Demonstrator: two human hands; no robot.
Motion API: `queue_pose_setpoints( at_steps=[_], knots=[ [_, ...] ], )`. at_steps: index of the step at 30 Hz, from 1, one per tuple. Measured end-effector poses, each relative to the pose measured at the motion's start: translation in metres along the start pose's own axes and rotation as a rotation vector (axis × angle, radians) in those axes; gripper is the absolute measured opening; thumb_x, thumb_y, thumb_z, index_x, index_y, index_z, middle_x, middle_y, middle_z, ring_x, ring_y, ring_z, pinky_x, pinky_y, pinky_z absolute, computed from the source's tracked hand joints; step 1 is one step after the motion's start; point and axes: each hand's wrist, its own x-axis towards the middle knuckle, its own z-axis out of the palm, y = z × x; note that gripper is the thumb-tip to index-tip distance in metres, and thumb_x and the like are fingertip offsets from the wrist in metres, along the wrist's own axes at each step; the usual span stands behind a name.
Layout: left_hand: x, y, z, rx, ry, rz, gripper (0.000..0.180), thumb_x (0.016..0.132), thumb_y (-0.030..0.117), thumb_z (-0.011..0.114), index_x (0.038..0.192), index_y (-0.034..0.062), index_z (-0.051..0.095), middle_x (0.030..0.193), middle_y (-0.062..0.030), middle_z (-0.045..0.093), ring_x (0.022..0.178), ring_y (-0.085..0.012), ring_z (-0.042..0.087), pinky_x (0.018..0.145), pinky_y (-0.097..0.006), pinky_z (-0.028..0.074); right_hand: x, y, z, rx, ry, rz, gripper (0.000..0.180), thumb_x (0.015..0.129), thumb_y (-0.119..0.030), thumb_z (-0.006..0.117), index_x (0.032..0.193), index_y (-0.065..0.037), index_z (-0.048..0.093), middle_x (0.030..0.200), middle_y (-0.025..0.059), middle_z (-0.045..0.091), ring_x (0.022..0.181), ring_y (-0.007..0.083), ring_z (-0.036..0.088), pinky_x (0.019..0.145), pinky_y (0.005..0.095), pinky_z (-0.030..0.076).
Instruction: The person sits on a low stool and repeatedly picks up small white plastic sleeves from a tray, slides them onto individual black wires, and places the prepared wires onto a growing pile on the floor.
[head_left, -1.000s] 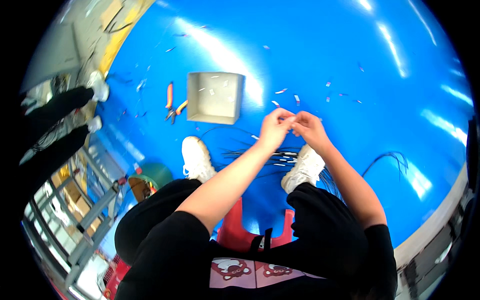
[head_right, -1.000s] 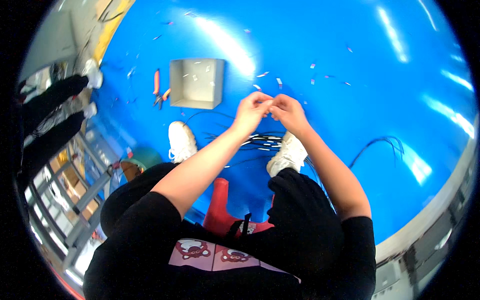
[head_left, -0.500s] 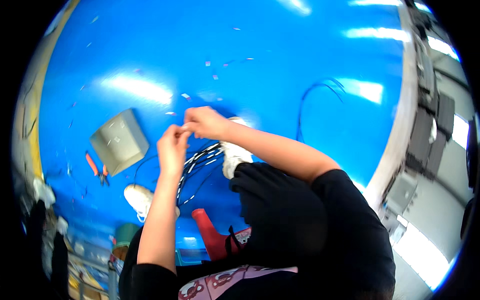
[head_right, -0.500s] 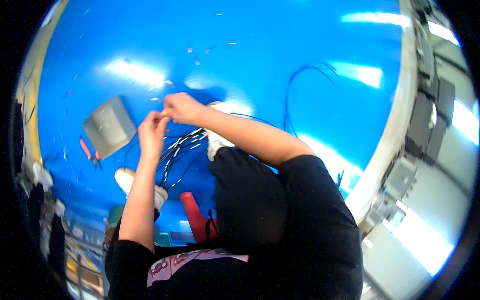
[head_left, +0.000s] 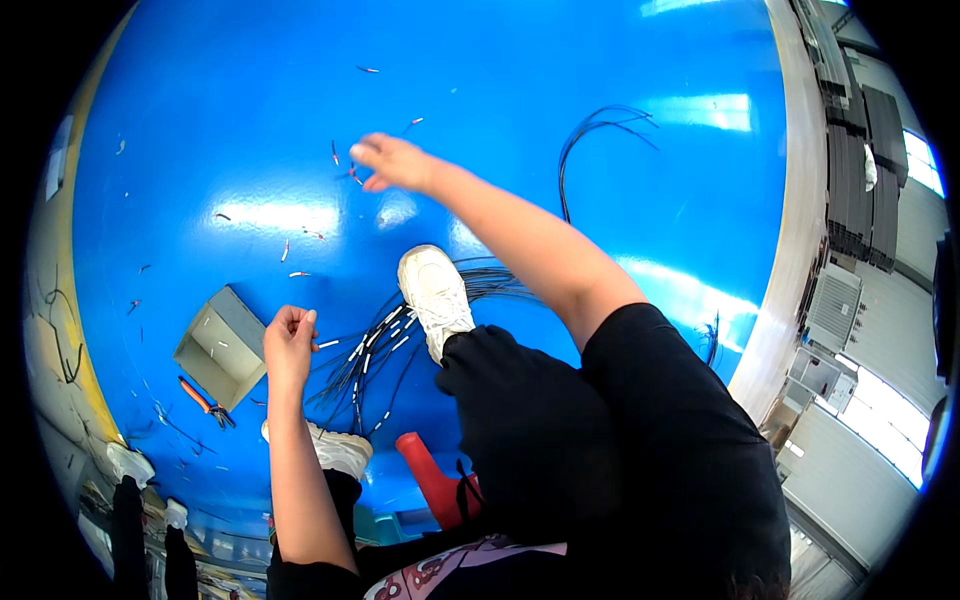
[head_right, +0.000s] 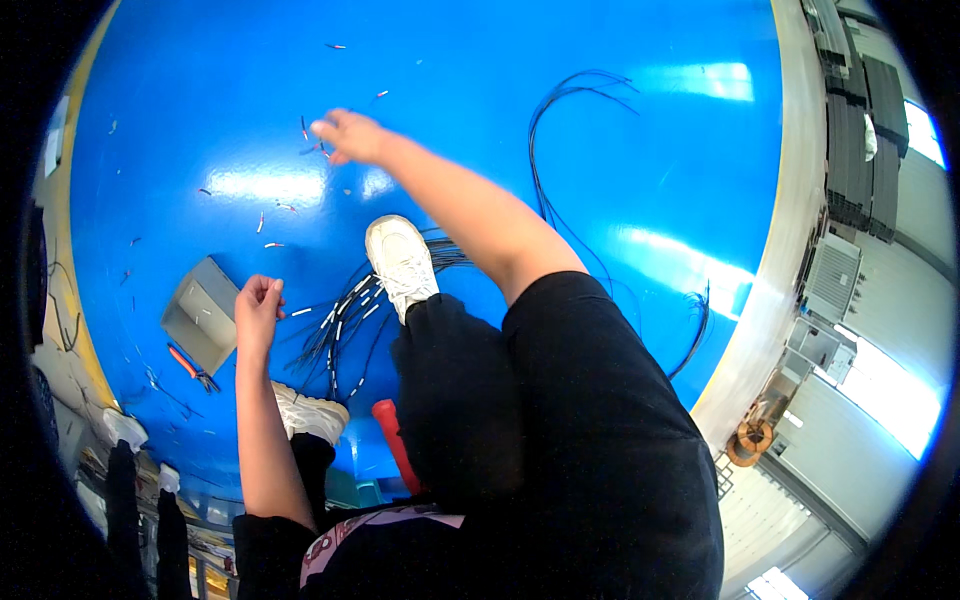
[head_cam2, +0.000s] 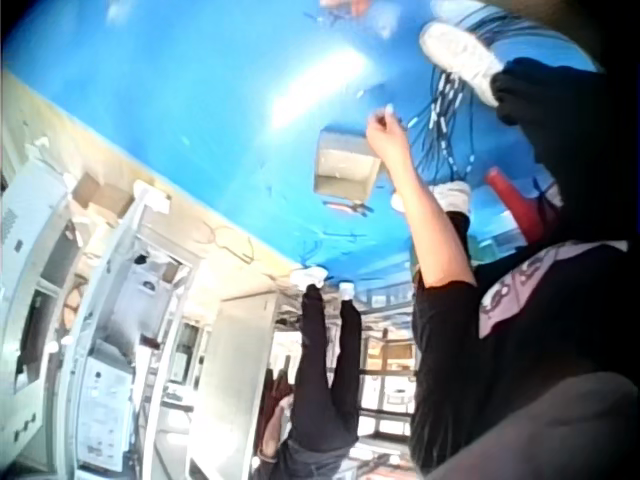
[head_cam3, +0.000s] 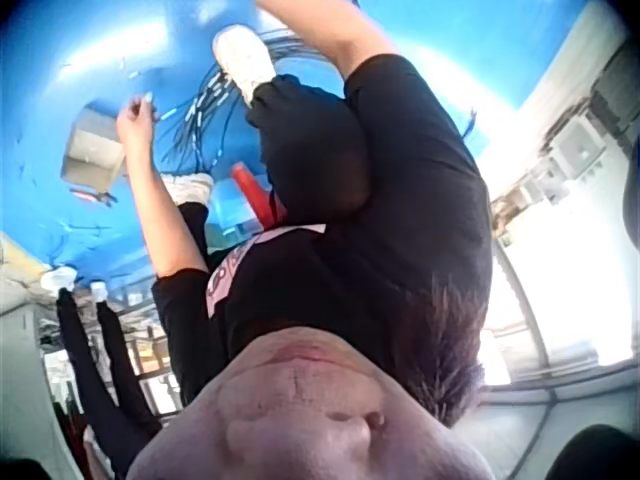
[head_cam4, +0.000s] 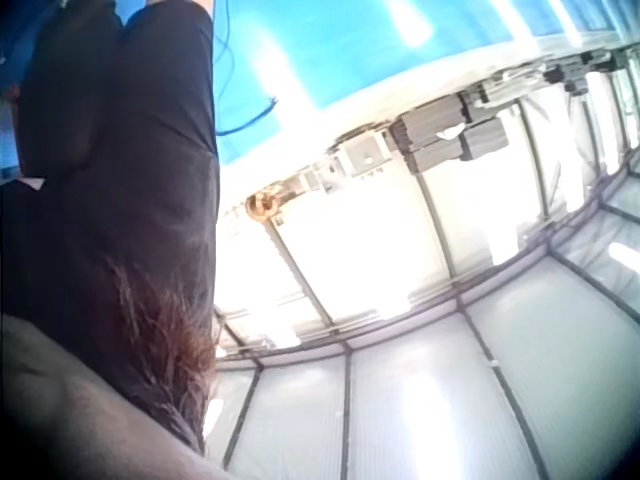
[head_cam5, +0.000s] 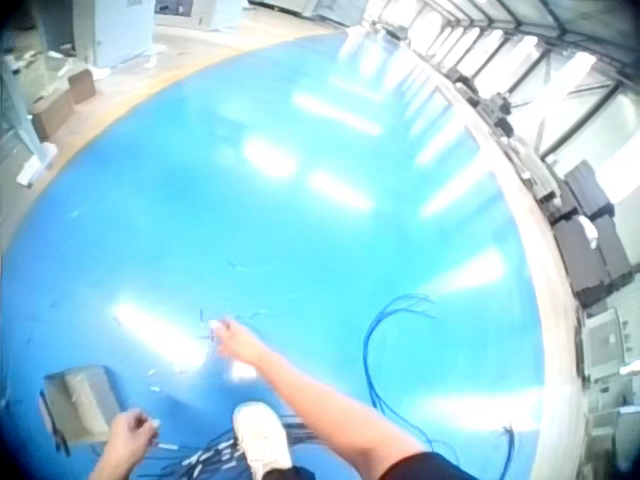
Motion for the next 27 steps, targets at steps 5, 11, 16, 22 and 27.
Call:
queue_pose_setpoints(
  at_steps=[5,11,16,22,27],
  knots=[
    [-0.002,0.013,0.016,-0.047,-0.034,0.014,0.015,0.092,0.014,0.062,0.083,0.0035,0.056,0.069,-0.0018,0.057,0.056,-0.0072,0.05,0.049,-0.024,0.041,-0.026,0.074,-0.114,-0.438,0.822,-0.043,0.025,0.085,-0.024,0.065,0.102,-0.007,0.067,0.095,0.0133,0.07,0.088,0.0246,0.068,0.078,0.0369,0.053],
    [0.006,0.016,0.016,-0.016,-0.067,0.036,0.015,0.093,0.014,0.062,0.084,0.0038,0.056,0.07,-0.0011,0.056,0.059,-0.0068,0.05,0.053,-0.023,0.043,-0.153,0.193,-0.201,-0.512,1.022,0.391,0.017,0.077,-0.014,0.062,0.092,-0.007,0.066,0.093,0.0149,0.069,0.09,0.0325,0.066,0.08,0.0415,0.052],
    [0.002,0.013,0.016,0.024,-0.07,0.035,0.014,0.093,0.014,0.062,0.085,0.0036,0.057,0.071,-0.0011,0.056,0.06,-0.0072,0.051,0.054,-0.023,0.044,-0.186,0.204,-0.178,-0.532,0.722,0.538,0.018,0.075,-0.015,0.074,0.087,-0.006,0.065,0.083,0.0082,0.069,0.077,0.0209,0.065,0.072,0.0344,0.051],
    [-0.012,0.034,0.027,-0.012,-0.094,0.054,0.014,0.092,0.013,0.062,0.085,0.0032,0.056,0.071,-0.0011,0.056,0.06,-0.0076,0.051,0.053,-0.023,0.043,-0.213,0.179,-0.175,-0.301,0.868,0.369,0.023,0.073,-0.021,0.079,0.076,-0.005,0.062,0.073,0.0076,0.065,0.065,0.0177,0.06,0.063,0.0339,0.048],
    [-0.035,0.049,0.022,-0.01,-0.092,0.083,0.013,0.092,0.012,0.062,0.083,0.0035,0.056,0.072,0.0,0.055,0.061,-0.0068,0.05,0.054,-0.023,0.043,-0.24,0.135,-0.174,-0.054,0.876,0.254,0.024,0.081,-0.022,0.075,0.078,-0.006,0.057,0.071,0.0014,0.06,0.059,0.0103,0.051,0.056,0.0269,0.043]
  ],
)
